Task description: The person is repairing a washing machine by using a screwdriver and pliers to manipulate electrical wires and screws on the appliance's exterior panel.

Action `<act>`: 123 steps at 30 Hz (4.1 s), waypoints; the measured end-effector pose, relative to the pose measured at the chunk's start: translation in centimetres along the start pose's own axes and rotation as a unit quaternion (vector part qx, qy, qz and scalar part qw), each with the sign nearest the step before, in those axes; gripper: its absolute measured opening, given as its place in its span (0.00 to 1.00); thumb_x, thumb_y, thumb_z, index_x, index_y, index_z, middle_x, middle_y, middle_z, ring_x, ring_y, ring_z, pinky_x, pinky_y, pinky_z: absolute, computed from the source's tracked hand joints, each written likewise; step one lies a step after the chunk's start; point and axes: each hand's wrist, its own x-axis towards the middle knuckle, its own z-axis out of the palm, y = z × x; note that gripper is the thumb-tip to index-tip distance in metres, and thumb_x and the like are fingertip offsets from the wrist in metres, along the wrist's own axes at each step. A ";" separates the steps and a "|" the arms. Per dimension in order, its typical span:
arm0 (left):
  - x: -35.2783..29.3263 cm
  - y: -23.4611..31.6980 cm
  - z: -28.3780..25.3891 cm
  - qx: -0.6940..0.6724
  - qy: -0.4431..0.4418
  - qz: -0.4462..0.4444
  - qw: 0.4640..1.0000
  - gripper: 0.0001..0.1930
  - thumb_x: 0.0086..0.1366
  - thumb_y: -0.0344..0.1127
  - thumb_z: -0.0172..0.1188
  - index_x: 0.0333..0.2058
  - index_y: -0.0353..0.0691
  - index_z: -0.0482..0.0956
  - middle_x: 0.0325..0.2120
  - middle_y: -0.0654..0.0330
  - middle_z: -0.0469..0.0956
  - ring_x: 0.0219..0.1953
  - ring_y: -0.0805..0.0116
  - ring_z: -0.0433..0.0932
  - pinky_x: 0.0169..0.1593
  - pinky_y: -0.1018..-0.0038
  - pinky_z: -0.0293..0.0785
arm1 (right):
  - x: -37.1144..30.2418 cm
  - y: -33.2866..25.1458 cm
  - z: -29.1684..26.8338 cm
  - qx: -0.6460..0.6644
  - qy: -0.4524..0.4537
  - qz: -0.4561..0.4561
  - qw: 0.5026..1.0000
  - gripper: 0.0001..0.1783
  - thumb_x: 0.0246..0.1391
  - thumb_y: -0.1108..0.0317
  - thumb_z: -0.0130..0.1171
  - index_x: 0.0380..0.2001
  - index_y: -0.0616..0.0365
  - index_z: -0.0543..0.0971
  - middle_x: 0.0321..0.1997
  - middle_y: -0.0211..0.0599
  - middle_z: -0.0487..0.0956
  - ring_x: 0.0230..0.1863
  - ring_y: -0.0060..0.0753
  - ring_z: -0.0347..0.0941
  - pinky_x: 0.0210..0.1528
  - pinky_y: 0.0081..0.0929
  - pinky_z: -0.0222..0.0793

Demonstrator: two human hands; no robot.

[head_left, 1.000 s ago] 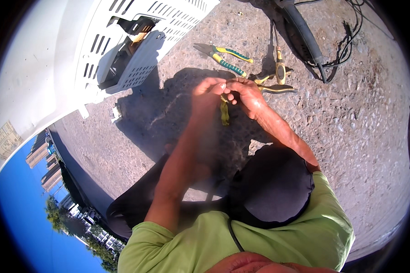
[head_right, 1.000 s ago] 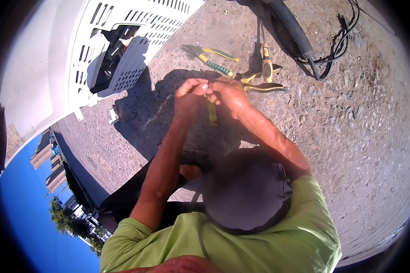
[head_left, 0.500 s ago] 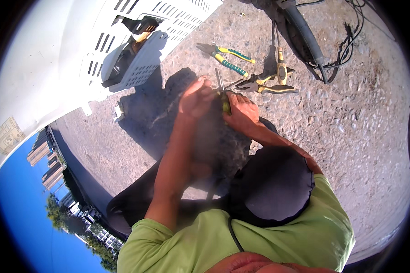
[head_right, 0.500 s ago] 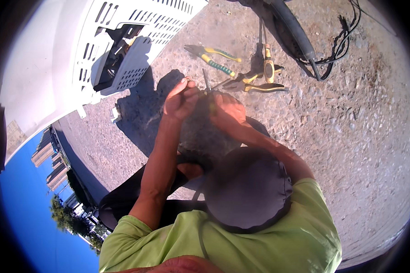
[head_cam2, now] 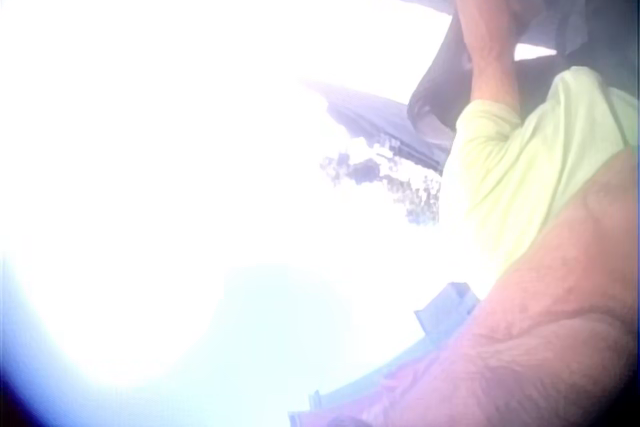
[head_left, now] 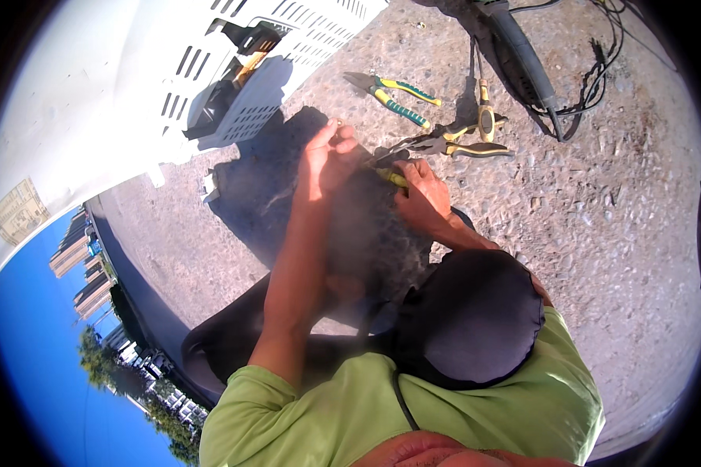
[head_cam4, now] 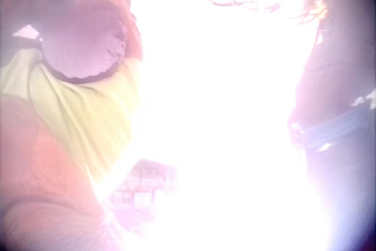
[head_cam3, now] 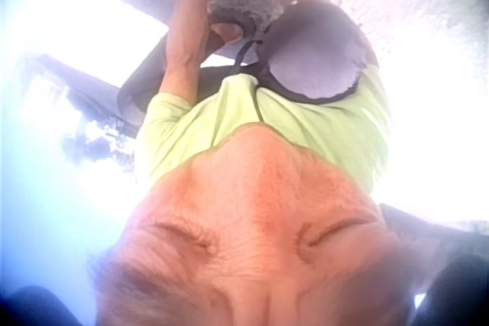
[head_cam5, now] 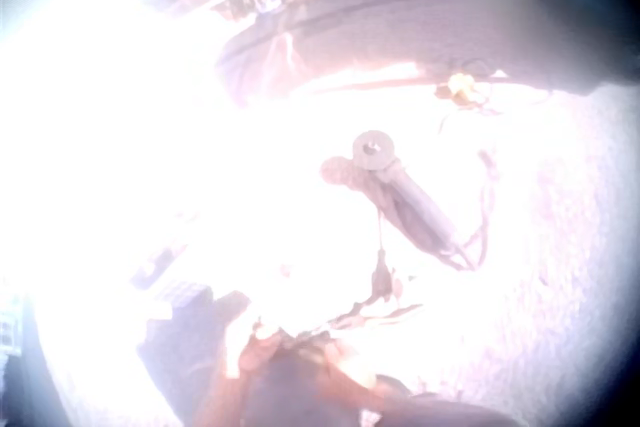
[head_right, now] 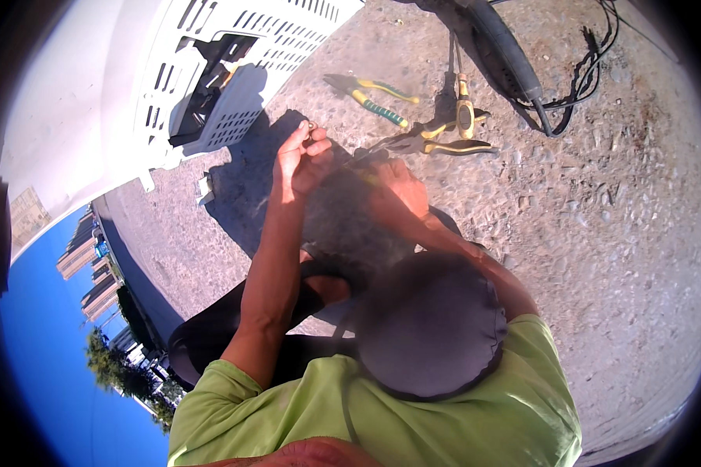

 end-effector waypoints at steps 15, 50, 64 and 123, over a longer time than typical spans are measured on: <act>0.0 1.0 0.3 0.102 -0.002 0.026 0.994 0.06 0.68 0.37 0.58 0.35 0.41 0.75 0.26 0.63 0.74 0.24 0.74 0.66 0.28 0.76 0.62 | -1.3 -0.7 -5.7 0.210 0.055 -0.086 0.972 0.23 0.50 0.78 0.60 0.53 0.61 0.78 0.43 0.44 0.78 0.44 0.38 0.76 0.49 0.30 0.70; 1.0 2.4 4.4 0.157 -0.047 0.102 0.981 0.07 0.67 0.34 0.62 0.38 0.38 0.76 0.26 0.64 0.74 0.22 0.77 0.65 0.25 0.78 0.61 | 1.1 -1.6 -3.4 0.527 0.018 0.060 0.847 0.21 0.56 0.81 0.59 0.54 0.61 0.76 0.40 0.25 0.78 0.32 0.12 0.70 0.35 0.14 0.68; 1.0 1.8 6.2 0.072 -0.062 0.080 0.992 0.17 0.67 0.49 0.62 0.39 0.39 0.77 0.27 0.63 0.73 0.22 0.75 0.64 0.25 0.78 0.60 | 2.3 0.6 -2.6 0.485 0.052 -0.043 0.872 0.23 0.56 0.79 0.60 0.56 0.62 0.75 0.47 0.29 0.78 0.46 0.18 0.71 0.48 0.19 0.68; 3.5 -4.6 -4.6 0.156 0.105 -0.013 0.982 0.14 0.73 0.48 0.53 0.36 0.43 0.76 0.25 0.64 0.73 0.22 0.74 0.65 0.24 0.77 0.61 | 18.0 3.6 -5.9 0.337 0.187 0.030 0.922 0.26 0.50 0.63 0.60 0.54 0.61 0.77 0.50 0.52 0.80 0.51 0.46 0.78 0.56 0.35 0.70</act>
